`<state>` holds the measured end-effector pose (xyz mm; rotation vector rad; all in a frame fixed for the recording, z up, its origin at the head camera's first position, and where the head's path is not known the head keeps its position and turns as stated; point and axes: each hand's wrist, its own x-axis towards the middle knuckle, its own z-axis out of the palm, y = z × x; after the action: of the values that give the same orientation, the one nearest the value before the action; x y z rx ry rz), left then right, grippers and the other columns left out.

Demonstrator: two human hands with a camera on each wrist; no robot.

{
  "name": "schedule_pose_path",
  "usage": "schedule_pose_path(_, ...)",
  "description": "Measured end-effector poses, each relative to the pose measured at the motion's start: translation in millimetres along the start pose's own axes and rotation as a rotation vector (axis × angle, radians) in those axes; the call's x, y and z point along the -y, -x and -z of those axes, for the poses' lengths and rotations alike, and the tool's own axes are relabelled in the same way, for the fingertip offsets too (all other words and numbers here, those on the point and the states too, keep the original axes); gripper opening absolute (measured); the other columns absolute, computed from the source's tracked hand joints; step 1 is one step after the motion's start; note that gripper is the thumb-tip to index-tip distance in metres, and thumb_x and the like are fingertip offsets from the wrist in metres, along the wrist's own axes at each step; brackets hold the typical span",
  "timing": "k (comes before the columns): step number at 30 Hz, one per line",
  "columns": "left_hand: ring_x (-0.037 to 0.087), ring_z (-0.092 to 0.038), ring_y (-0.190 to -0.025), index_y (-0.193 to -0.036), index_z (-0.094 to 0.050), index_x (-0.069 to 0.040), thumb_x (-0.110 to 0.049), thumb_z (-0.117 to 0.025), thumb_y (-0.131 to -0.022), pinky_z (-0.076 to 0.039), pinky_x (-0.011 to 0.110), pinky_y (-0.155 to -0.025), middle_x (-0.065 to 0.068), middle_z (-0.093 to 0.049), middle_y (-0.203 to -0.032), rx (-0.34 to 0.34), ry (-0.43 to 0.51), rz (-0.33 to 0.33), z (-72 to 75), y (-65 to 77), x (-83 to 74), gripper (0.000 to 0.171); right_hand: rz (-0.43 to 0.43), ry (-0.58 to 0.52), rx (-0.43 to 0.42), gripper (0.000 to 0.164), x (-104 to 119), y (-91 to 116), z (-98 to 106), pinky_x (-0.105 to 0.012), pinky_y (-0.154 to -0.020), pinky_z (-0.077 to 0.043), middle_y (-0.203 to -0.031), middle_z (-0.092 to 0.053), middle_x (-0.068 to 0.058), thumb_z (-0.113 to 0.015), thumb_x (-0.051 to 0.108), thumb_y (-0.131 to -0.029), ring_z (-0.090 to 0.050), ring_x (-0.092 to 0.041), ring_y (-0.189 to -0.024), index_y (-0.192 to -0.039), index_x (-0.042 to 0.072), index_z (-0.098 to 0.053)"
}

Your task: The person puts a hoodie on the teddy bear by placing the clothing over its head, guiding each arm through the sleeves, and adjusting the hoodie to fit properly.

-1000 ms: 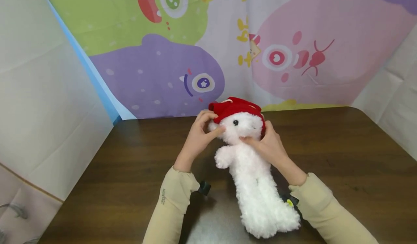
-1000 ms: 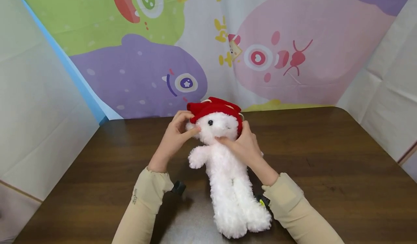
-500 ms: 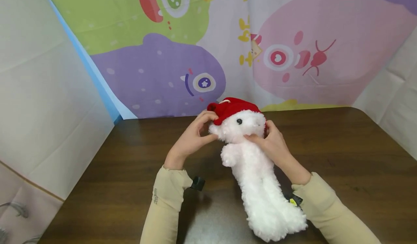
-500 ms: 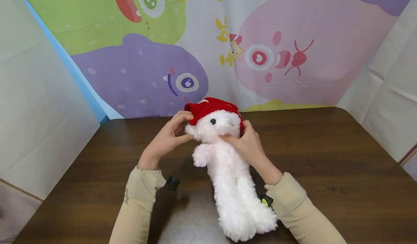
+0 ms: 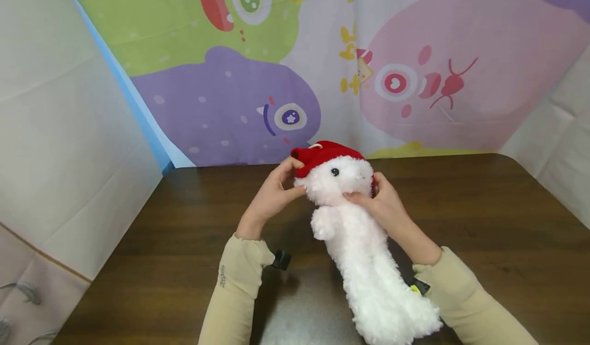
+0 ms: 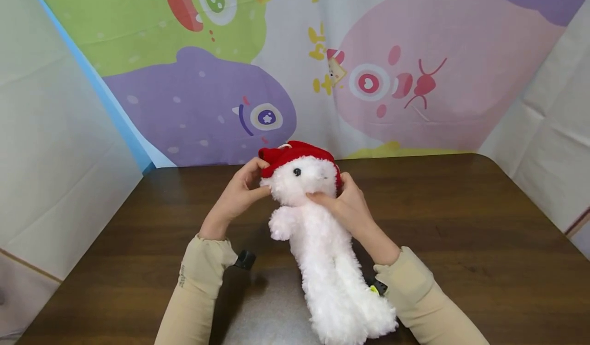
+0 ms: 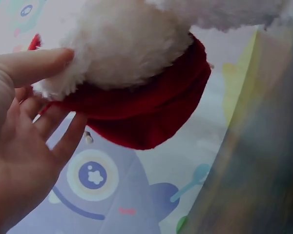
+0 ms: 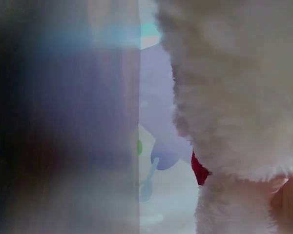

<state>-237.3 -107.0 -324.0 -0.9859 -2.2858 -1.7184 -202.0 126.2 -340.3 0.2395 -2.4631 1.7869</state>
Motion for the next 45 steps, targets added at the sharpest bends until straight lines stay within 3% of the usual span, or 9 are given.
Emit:
schedule_pose_path(8,0.017,-0.053,-0.079,-0.092,-0.056,-0.001,-0.001,-0.064,-0.076,-0.047,0.024,-0.072,0.012,-0.059,-0.089,-0.207,-0.105,0.071,-17.5,-4.7,1.6,0.018,0.055,0.12,-0.078,0.049,-2.5,1.0,0.5,-0.03,-0.069,-0.046,-0.097,-0.053,-0.013,-0.068,0.033,-0.077,-0.05,-0.022,-0.084,-0.104,0.001,-0.043)
schedule_pose_path(16,0.011,-0.045,-0.06,-0.071,-0.053,-0.006,-0.007,-0.066,-0.072,-0.036,0.021,-0.053,0.004,-0.054,-0.064,-0.469,-0.288,0.1,-37.8,-7.1,1.9,0.013,0.107,0.233,-0.163,0.057,-5.5,2.9,-0.4,-0.036,-0.07,-0.049,-0.099,-0.058,-0.012,-0.072,0.04,-0.073,-0.057,-0.025,-0.085,-0.106,0.004,-0.042)
schedule_pose_path(19,0.008,-0.036,-0.049,-0.058,-0.04,-0.008,-0.009,-0.067,-0.074,-0.029,0.02,-0.045,-0.002,-0.039,-0.05,-0.579,-0.261,0.143,-37.7,-7.0,4.9,0.031,0.124,0.242,-0.208,0.067,-5.2,2.6,2.6,-0.043,-0.075,-0.05,-0.11,-0.056,-0.014,-0.07,0.042,-0.074,-0.057,-0.028,-0.092,-0.118,0.003,-0.039)
schedule_pose_path(22,0.006,-0.034,-0.038,-0.052,-0.028,-0.011,-0.008,-0.066,-0.077,-0.028,0.019,-0.039,-0.006,-0.027,-0.044,-0.633,-0.149,0.195,-33.8,-6.7,7.7,0.046,0.156,0.25,-0.285,0.074,-3.6,3.1,8.2,-0.049,-0.078,-0.048,-0.117,-0.054,-0.015,-0.07,0.041,-0.074,-0.056,-0.031,-0.097,-0.127,0.005,-0.034)
schedule_pose_path(26,0.018,-0.048,-0.037,-0.057,-0.033,-0.011,-0.008,-0.064,-0.079,-0.037,0.021,-0.038,-0.005,-0.034,-0.045,-0.553,-0.062,0.184,-30.8,-7.2,4.9,0.039,0.204,0.271,-0.312,0.075,-0.4,4.4,12.2,-0.05,-0.077,-0.049,-0.116,-0.056,-0.014,-0.071,0.04,-0.073,-0.057,-0.031,-0.096,-0.129,0.008,-0.032)
schedule_pose_path(31,0.024,-0.057,-0.07,-0.085,-0.051,-0.001,-0.004,-0.063,-0.081,-0.046,0.025,-0.063,0.009,-0.055,-0.078,-0.427,0.001,0.073,-33.2,-6.5,-12.0,0.013,0.221,0.275,-0.248,0.076,1.5,4.8,9.2,-0.046,-0.076,-0.05,-0.114,-0.056,-0.012,-0.072,0.042,-0.071,-0.058,-0.028,-0.095,-0.128,0.011,-0.032)
schedule_pose_path(36,0.034,-0.053,-0.098,-0.114,-0.048,0.008,0.004,-0.06,-0.081,-0.044,0.044,-0.087,0.023,-0.05,-0.111,-0.335,0.041,0.02,-35.3,-3.0,-37.3,0.035,0.237,0.244,-0.2,0.075,0.4,4.2,8.9,-0.047,-0.08,-0.048,-0.117,-0.054,-0.012,-0.074,0.036,-0.072,-0.056,-0.027,-0.099,-0.128,0.009,-0.032)
schedule_pose_path(42,0.037,-0.054,-0.093,-0.097,-0.058,0.012,0.008,-0.06,-0.079,-0.045,0.048,-0.086,0.025,-0.055,-0.098,-0.399,-0.043,-0.066,-38.6,-1.6,-45.4,0.018,0.263,0.231,-0.21,0.068,1.4,5.3,8.4,-0.046,-0.079,-0.048,-0.114,-0.055,-0.011,-0.074,0.032,-0.072,-0.056,-0.026,-0.097,-0.121,0.007,-0.035)
schedule_pose_path(45,0.036,-0.053,-0.09,-0.089,-0.059,0.011,0.009,-0.062,-0.077,-0.046,0.041,-0.083,0.024,-0.055,-0.092,-0.369,-0.072,-0.083,-37.9,-0.8,-46.1,0.012,0.267,0.254,-0.271,0.063,2.8,7.0,7.5,-0.044,-0.073,-0.049,-0.109,-0.057,-0.012,-0.073,0.033,-0.072,-0.058,-0.027,-0.091,-0.116,0.006,-0.037)
